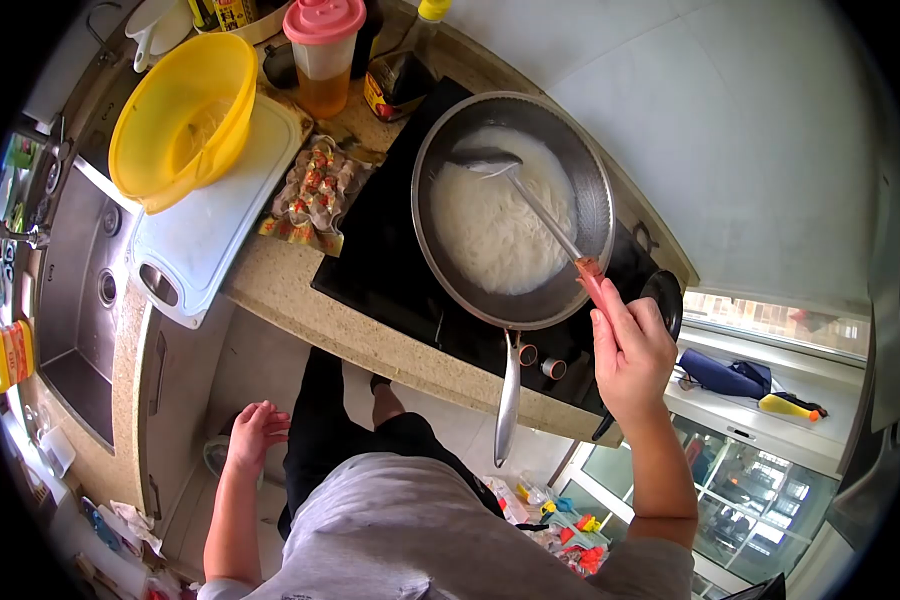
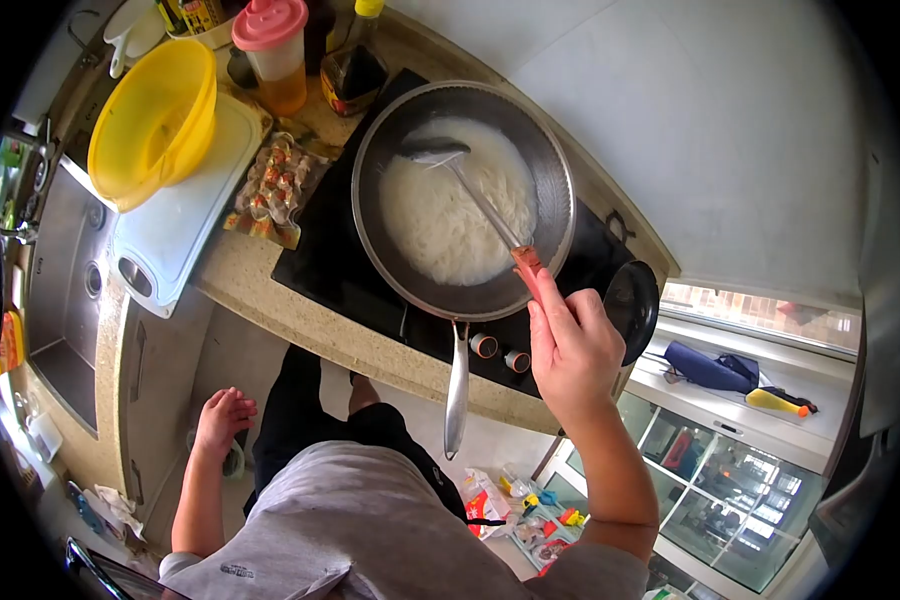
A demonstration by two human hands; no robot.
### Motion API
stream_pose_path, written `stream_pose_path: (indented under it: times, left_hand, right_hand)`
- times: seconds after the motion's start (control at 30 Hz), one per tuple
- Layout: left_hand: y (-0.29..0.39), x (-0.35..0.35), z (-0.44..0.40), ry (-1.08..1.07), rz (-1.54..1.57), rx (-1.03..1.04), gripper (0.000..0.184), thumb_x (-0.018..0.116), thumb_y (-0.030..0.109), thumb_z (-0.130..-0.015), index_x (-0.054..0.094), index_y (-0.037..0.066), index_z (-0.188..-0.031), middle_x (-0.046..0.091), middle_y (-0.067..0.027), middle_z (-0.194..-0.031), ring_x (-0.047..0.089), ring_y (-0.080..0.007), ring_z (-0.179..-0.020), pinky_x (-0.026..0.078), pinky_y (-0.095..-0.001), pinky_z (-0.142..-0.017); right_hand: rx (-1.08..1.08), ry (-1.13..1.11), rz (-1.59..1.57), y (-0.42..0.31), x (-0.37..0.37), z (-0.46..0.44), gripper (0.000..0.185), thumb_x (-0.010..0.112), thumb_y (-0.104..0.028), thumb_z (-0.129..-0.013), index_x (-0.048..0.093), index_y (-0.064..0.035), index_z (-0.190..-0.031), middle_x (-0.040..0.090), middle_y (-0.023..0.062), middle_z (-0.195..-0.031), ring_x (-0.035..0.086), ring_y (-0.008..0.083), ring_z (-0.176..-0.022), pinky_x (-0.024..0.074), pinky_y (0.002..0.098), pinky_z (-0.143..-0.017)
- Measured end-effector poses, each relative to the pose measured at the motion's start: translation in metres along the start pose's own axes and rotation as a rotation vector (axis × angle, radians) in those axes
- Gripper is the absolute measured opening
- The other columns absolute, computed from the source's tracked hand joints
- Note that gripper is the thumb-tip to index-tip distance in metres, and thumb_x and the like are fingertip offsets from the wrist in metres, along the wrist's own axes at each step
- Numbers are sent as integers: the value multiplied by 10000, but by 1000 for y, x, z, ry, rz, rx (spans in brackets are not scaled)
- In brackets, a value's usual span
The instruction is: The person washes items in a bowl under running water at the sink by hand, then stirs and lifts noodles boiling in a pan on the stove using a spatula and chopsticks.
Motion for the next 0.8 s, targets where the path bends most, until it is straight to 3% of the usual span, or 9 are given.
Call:
stream_pose_path:
  times: [0.8]
  left_hand:
    - [5,-1,4,12,2,-12,231,563,302,-1007,571,71,-1009,699,-97,-924,685,-210,-815,559,-354,-682]
  right_hand:
    - [107,67,-154,7,8,16,376,734,7,-818,695,-24,-1191,556,99,-756,566,218,-611,476,316,-563]
Point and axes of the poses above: each hand's wrist, its own z-axis away from the middle knuckle, its own x-axis out of the palm, y = z × x, the point moved 4 cm from there along -z, towards the middle knuckle
